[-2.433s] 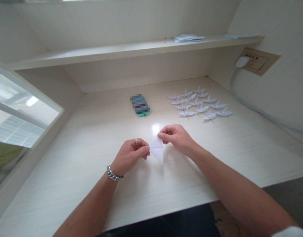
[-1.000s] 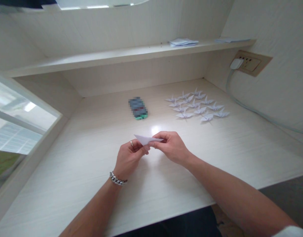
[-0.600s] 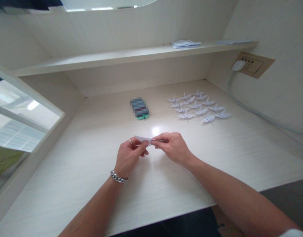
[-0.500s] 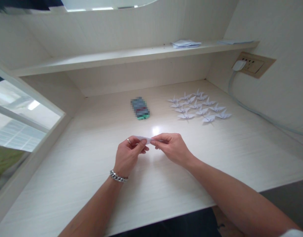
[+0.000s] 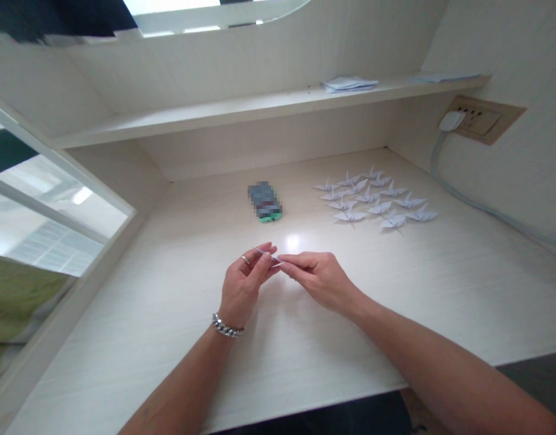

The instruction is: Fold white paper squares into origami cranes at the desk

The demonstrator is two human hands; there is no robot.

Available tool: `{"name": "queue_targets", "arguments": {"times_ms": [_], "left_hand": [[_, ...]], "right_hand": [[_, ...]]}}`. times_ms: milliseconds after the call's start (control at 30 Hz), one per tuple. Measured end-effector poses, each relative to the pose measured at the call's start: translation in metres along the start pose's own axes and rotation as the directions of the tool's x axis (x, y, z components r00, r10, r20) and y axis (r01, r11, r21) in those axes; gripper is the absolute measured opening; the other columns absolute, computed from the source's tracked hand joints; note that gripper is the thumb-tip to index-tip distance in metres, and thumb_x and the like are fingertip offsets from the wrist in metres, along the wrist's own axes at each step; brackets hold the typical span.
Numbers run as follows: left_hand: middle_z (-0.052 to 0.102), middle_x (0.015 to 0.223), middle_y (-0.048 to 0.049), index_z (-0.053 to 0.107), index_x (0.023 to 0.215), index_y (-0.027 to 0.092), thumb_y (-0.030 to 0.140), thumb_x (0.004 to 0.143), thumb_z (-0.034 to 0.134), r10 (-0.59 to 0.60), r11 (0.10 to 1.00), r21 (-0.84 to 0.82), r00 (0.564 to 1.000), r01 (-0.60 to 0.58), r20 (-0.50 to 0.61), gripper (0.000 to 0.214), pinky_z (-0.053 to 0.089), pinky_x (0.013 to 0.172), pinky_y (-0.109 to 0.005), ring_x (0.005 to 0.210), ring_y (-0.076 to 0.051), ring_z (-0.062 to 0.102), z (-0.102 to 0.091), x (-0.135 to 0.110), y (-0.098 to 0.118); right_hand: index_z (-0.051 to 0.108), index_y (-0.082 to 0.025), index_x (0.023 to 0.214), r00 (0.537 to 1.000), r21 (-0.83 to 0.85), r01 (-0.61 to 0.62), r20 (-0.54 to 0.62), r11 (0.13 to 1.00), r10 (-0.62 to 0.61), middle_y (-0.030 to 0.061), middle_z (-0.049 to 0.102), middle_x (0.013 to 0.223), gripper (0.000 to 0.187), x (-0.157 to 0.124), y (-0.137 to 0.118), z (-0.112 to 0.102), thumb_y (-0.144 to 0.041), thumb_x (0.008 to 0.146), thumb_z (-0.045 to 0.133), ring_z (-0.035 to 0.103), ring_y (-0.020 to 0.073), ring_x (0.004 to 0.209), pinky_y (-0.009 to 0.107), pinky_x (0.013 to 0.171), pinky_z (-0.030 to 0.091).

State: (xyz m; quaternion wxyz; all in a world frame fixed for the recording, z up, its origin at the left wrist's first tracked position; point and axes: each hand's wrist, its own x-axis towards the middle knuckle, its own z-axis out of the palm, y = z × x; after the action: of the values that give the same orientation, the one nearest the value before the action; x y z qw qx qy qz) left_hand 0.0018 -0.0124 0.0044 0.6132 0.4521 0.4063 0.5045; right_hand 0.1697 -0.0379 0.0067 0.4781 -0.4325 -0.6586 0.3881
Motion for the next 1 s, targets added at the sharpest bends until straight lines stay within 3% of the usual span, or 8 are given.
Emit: {"name": "queue_targets", "arguments": {"times_ms": [200, 633, 1000], "left_hand": [[0.07, 0.112, -0.013, 0.065, 0.114, 0.01, 0.033, 0.08, 0.071, 0.0, 0.999, 0.041, 1.0, 0.0, 0.008, 0.041, 0.058, 0.088, -0.035, 0.097, -0.021, 0.068, -0.002, 0.0, -0.001], [0.063, 0.128, -0.018, 0.058, 0.127, 0.011, 0.04, 0.08, 0.069, 0.027, 0.987, 0.159, 0.999, -0.034, 0.045, 0.056, 0.058, 0.089, -0.041, 0.105, -0.027, 0.067, -0.005, 0.001, -0.003], [0.062, 0.129, -0.0186, 0.058, 0.127, 0.01, 0.044, 0.081, 0.067, 0.046, 0.972, 0.228, 0.998, -0.057, 0.053, 0.057, 0.058, 0.086, -0.043, 0.1, -0.026, 0.067, 0.0, -0.002, 0.003]], "right_hand": [[0.072, -0.027, 0.11, 0.999, 0.138, -0.046, 0.021, 0.989, 0.044, 0.0028, 0.073, 0.11, 0.026, 0.001, 0.0, 0.002, -0.034, 0.088, 0.062, 0.068, 0.0195, 0.098, 0.033, 0.088, 0.053], [0.074, -0.017, 0.099, 0.972, 0.28, -0.236, 0.087, 0.931, 0.22, 0.0063, 0.073, 0.086, 0.028, 0.008, 0.008, 0.001, -0.037, 0.081, 0.067, 0.06, 0.0126, 0.067, 0.026, 0.06, 0.048], [0.073, -0.015, 0.096, 0.938, 0.386, -0.347, 0.128, 0.855, 0.323, 0.0047, 0.07, 0.078, 0.031, 0.008, 0.009, 0.002, -0.039, 0.075, 0.073, 0.059, 0.0111, 0.064, 0.026, 0.062, 0.049]]}}
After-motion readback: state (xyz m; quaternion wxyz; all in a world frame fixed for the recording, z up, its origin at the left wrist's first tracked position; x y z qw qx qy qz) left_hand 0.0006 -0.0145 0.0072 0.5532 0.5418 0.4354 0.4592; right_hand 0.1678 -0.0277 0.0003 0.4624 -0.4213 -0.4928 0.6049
